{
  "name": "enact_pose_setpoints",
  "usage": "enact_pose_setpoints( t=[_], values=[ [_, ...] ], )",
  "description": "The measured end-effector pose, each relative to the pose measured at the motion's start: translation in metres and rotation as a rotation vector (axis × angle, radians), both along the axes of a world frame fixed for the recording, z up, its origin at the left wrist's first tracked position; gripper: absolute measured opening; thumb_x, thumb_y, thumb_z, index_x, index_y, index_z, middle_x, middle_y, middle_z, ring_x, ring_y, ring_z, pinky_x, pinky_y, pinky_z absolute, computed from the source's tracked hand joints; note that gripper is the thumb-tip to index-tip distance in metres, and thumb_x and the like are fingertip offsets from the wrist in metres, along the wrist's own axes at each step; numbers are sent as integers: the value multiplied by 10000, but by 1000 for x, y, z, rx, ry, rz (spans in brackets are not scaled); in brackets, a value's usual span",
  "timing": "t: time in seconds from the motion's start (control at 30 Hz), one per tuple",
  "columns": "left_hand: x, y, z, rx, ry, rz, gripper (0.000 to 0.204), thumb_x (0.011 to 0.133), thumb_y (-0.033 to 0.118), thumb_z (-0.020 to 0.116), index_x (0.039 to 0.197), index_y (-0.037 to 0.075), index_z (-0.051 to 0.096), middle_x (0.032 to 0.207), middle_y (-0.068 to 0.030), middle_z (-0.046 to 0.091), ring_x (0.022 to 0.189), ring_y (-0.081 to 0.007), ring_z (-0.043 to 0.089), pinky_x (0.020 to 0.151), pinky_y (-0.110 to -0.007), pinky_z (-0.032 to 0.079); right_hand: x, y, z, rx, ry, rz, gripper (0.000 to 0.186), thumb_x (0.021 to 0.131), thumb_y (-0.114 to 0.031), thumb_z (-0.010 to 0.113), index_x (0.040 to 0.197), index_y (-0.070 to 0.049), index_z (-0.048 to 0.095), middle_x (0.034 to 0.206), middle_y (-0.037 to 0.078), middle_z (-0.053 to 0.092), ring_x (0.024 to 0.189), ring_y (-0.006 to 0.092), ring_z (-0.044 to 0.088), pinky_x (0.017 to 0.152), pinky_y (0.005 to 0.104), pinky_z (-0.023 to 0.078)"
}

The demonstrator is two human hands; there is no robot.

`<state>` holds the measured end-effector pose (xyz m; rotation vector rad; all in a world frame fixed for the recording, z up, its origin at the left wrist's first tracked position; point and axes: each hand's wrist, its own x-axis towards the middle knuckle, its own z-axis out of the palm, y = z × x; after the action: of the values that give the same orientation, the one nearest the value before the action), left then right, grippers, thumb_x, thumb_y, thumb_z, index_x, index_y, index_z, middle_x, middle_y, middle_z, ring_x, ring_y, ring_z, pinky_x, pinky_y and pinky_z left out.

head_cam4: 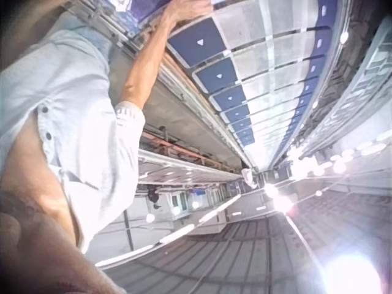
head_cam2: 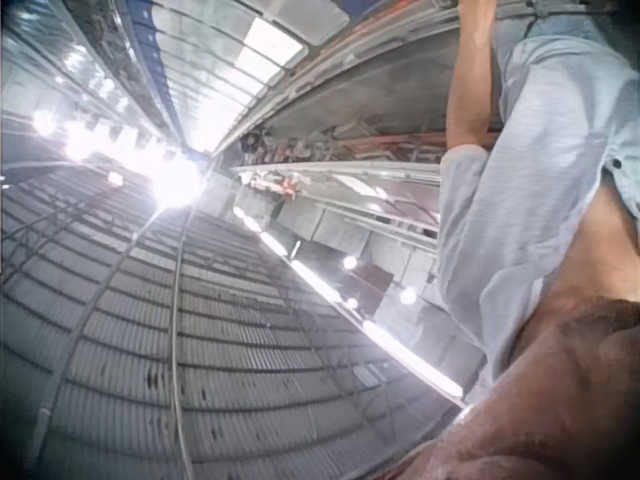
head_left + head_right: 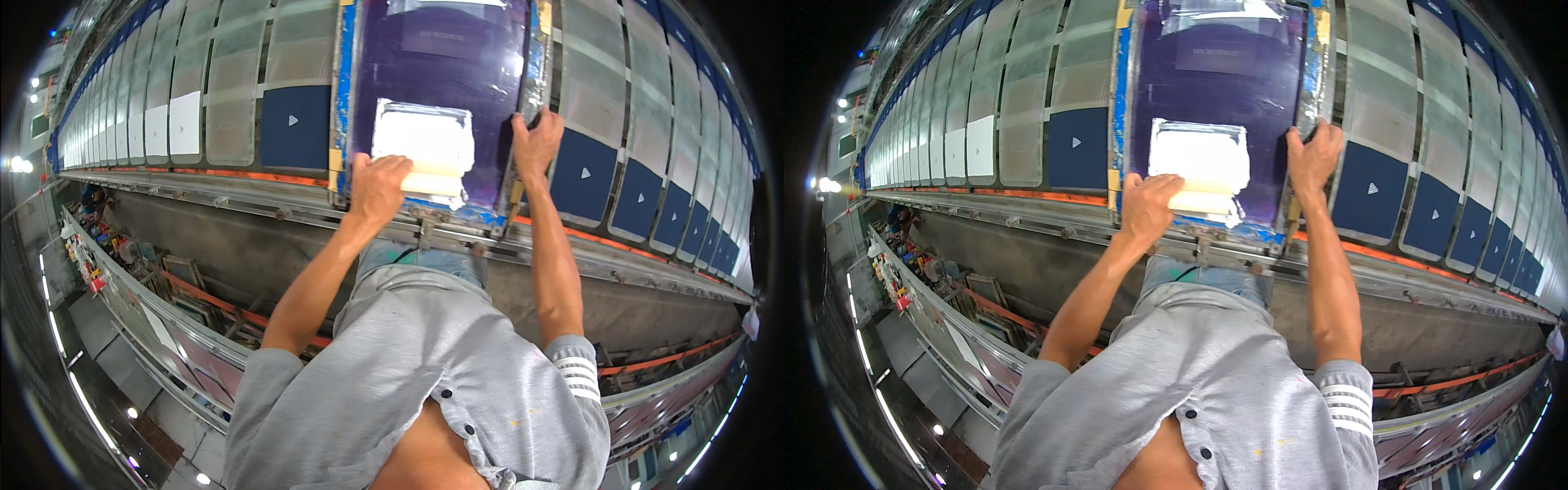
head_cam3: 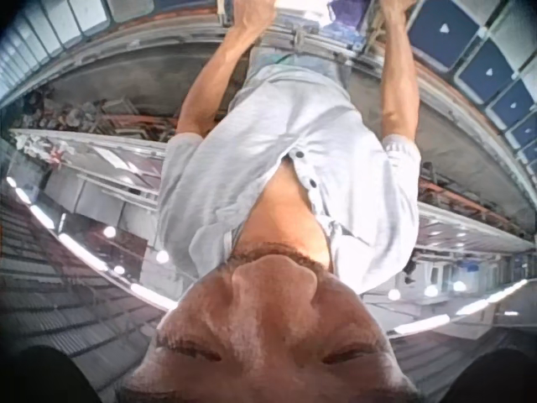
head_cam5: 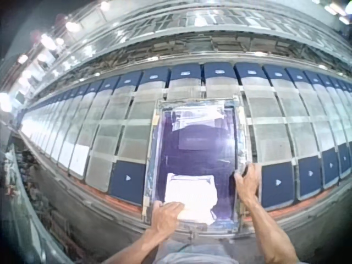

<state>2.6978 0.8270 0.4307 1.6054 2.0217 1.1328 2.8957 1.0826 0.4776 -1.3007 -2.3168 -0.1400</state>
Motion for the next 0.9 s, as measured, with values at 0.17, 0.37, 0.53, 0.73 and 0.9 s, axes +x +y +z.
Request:
enact_pose_setpoints(
  t=[0.17,0.37,0.53,0.73,0.9],
  values=[
    [-237,-87,-60,14,16,-97,296,788,-67,603,1019,71,725,1054,-50,773,967,-187,713,771,-409,331,-221,-113,-49,-89,25,-139,539,799,-224,801,1219,76,645,1110,211,586,1081,398,571,939,487,483],
    [-312,-107,-25,-84,-9,-156,281,769,-61,603,985,70,726,953,-49,755,874,-211,696,757,-416,322,-291,-130,-18,-64,-82,-140,532,838,-249,779,1235,72,630,1129,213,581,1090,400,570,917,490,495],
    [-280,-106,-38,-65,-4,-137,267,763,-49,617,972,73,730,951,-49,755,883,-215,701,758,-416,322,-258,-126,-43,-24,-154,-161,516,856,-266,767,1236,56,635,1135,211,584,1099,399,566,919,496,500],
    [-343,-126,-17,-155,10,-180,271,771,6,671,986,116,794,880,-86,769,817,-247,719,765,-414,371,-351,-169,19,-27,-243,-9,539,907,-373,758,1256,29,672,1211,217,620,1129,392,593,935,487,496],
    [-365,5,-49,-326,85,-224,273,800,84,694,998,197,845,781,-147,754,744,-315,728,730,-446,451,-409,-139,40,-567,-533,464,476,817,-388,824,1143,-49,753,949,95,742,963,308,697,879,406,525]
  ],
)
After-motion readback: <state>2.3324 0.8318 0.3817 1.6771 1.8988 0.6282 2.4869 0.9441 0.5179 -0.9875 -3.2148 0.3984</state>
